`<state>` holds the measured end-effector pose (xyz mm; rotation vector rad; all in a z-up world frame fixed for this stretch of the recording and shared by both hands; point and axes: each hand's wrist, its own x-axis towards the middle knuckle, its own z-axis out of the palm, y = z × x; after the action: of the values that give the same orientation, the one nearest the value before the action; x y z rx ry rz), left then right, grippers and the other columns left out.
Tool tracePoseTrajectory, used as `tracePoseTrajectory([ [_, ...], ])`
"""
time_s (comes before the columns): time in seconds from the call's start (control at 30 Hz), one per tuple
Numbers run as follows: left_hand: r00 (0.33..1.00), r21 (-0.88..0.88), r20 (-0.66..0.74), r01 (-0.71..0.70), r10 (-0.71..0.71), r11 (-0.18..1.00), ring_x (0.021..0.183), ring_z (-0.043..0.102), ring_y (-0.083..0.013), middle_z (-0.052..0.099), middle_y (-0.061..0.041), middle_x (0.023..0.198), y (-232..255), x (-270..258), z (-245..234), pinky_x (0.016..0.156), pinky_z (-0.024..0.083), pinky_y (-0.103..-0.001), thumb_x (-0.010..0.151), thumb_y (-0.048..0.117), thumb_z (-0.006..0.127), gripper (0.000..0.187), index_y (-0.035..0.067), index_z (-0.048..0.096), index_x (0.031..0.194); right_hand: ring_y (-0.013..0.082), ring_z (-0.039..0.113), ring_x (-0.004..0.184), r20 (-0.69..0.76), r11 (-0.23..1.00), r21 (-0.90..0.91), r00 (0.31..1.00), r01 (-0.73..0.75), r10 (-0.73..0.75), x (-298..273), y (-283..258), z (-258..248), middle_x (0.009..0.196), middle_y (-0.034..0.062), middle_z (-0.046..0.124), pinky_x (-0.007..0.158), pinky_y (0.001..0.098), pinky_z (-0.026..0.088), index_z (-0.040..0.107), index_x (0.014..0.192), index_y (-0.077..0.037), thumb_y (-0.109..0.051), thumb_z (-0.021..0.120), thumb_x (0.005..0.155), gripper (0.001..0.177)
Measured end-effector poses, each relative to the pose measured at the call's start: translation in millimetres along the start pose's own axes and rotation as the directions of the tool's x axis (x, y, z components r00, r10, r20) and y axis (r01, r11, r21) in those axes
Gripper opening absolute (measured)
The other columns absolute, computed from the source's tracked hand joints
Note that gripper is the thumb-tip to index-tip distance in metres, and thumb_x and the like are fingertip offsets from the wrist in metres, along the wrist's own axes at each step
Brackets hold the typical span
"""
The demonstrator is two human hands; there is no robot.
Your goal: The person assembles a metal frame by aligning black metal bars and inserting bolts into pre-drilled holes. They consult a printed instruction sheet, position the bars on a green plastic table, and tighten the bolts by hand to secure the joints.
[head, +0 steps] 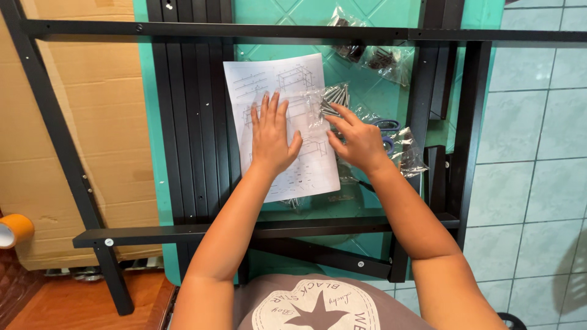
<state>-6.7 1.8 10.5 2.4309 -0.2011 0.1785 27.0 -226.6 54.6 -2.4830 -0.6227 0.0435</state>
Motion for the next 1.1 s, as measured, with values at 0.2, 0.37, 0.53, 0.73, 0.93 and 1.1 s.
tracePoseTrajectory([
  [0.2, 0.998, 0.006, 0.042, 0.048, -0.048, 0.999, 0.154, 0.022, -0.0455, 0.030, -0.023, 0.164, 18, -14, -26, 0.124, 0.008, -0.065, 0.090, 0.029, 0.071, 0.070, 0.001, 0.043, 0.148, 0.0237, 0.075, 0.079, -0.041, 1.000, 0.023, 0.999, 0.008, -0.007, -6, -10, -10, 0.137, 0.0071, 0.067, 0.066, 0.0328, 0.059, 0.072, 0.120, -0.011, -0.019, 0.074, 0.091, 0.029],
  [0.37, 0.997, -0.001, 0.052, 0.050, -0.050, 0.999, 0.154, 0.023, -0.0451, 0.032, -0.022, 0.163, 33, -35, -47, 0.123, 0.009, -0.067, 0.093, 0.034, 0.071, 0.068, 0.003, 0.045, 0.146, 0.0215, 0.074, 0.075, -0.043, 0.996, 0.077, 0.998, -0.045, 0.049, -14, -19, -20, 0.133, 0.0061, 0.069, 0.065, 0.0319, 0.059, 0.072, 0.118, -0.009, -0.020, 0.075, 0.093, 0.027],
  [0.53, 0.996, 0.000, 0.065, 0.067, -0.067, 0.998, 0.154, 0.025, -0.0448, 0.034, -0.022, 0.162, 42, -58, -65, 0.122, 0.010, -0.069, 0.092, 0.035, 0.072, 0.065, 0.004, 0.048, 0.144, 0.0224, 0.074, 0.080, -0.082, 0.986, 0.150, 0.993, -0.069, 0.082, -31, -25, -28, 0.130, 0.0072, 0.070, 0.066, 0.0311, 0.059, 0.073, 0.117, -0.009, -0.018, 0.074, 0.093, 0.026],
  [0.73, 0.997, 0.002, 0.056, 0.052, -0.052, 0.999, 0.151, 0.027, -0.0470, 0.035, -0.023, 0.160, 54, -83, -78, 0.120, 0.011, -0.070, 0.091, 0.036, 0.072, 0.065, 0.004, 0.048, 0.143, 0.0199, 0.073, 0.078, -0.097, 0.943, 0.284, 0.973, -0.174, 0.209, -65, -27, -29, 0.102, 0.0051, 0.071, 0.069, 0.0293, 0.059, 0.073, 0.110, -0.009, -0.019, 0.073, 0.095, 0.018],
  [0.93, 0.996, 0.009, 0.087, -0.013, 0.012, 1.000, 0.148, 0.033, -0.0451, 0.041, -0.023, 0.155, 64, -116, -88, 0.120, 0.018, -0.066, 0.092, 0.035, 0.071, 0.063, 0.002, 0.050, 0.141, 0.0205, 0.064, 0.069, 0.002, 0.958, 0.164, 0.971, -0.236, 0.238, -96, -39, -30, 0.082, 0.0071, 0.067, 0.062, 0.0340, 0.050, 0.070, 0.101, -0.006, -0.023, 0.082, 0.087, 0.025],
  [1.1, 0.973, 0.005, 0.199, -0.124, 0.120, 0.992, 0.128, 0.053, -0.0378, 0.060, -0.019, 0.133, 76, -146, -92, 0.110, 0.036, -0.053, 0.090, 0.034, 0.073, 0.052, 0.001, 0.060, 0.128, 0.0178, 0.060, 0.065, 0.045, 0.880, 0.301, 0.927, -0.368, 0.372, -121, -54, -32, 0.076, 0.0078, 0.064, 0.061, 0.0310, 0.049, 0.065, 0.118, -0.006, -0.018, 0.078, 0.086, 0.036],
])
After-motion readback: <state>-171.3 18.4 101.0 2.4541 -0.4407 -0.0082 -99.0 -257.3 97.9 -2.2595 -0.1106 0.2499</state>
